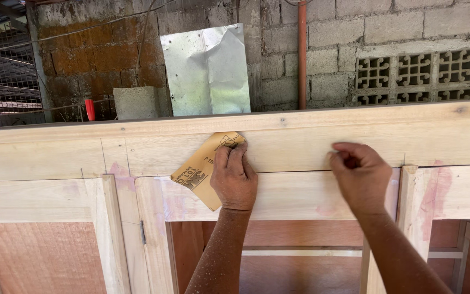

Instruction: The person sands the top rail and frame of a wooden cabinet with a sheet of sandpaper held by hand, rubbing back and forth along the wood. They work along the length of the rail, then sand the vertical stiles and corner edges of the frame, steadying the cabinet with the other hand.

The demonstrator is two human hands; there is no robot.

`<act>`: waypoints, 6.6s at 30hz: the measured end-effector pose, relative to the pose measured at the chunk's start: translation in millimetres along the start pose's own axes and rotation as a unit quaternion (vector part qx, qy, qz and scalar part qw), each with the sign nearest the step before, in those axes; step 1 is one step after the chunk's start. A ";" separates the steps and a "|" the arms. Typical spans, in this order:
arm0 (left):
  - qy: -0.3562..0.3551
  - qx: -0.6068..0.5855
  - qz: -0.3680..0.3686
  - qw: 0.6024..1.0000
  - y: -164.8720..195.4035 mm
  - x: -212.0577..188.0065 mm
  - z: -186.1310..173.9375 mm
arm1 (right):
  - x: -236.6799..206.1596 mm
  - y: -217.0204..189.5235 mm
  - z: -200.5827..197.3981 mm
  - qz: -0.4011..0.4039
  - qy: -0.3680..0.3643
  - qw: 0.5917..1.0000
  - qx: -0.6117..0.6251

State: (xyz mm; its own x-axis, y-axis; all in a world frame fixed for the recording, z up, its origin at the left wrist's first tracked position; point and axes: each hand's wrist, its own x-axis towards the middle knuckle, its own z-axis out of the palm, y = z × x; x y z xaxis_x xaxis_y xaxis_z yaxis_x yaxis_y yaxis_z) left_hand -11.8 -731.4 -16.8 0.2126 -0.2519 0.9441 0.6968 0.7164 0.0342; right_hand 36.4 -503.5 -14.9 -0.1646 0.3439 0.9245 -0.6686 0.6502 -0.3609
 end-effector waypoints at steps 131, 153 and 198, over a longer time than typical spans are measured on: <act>-0.046 -0.275 -0.121 0.953 -11.7 -28.7 28.9 | 68.8 146.3 -115.5 -0.080 0.000 0.982 -0.171; -0.043 0.008 0.010 0.999 93.7 -85.7 140.2 | 86.4 196.1 -132.1 -0.212 0.118 0.956 -0.166; -0.219 -0.100 0.065 0.968 434.2 -189.5 354.2 | 160.1 358.5 -339.3 -0.236 0.088 0.957 -0.143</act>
State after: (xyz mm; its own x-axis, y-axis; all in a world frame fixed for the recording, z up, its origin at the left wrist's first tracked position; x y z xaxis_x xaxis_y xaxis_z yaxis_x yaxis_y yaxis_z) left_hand 7.8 -142.1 -64.7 0.0265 0.1626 0.9863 0.8117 0.5723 -0.1162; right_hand 16.5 14.5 -37.9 0.2481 0.0582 0.9670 -0.4084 0.9114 0.0499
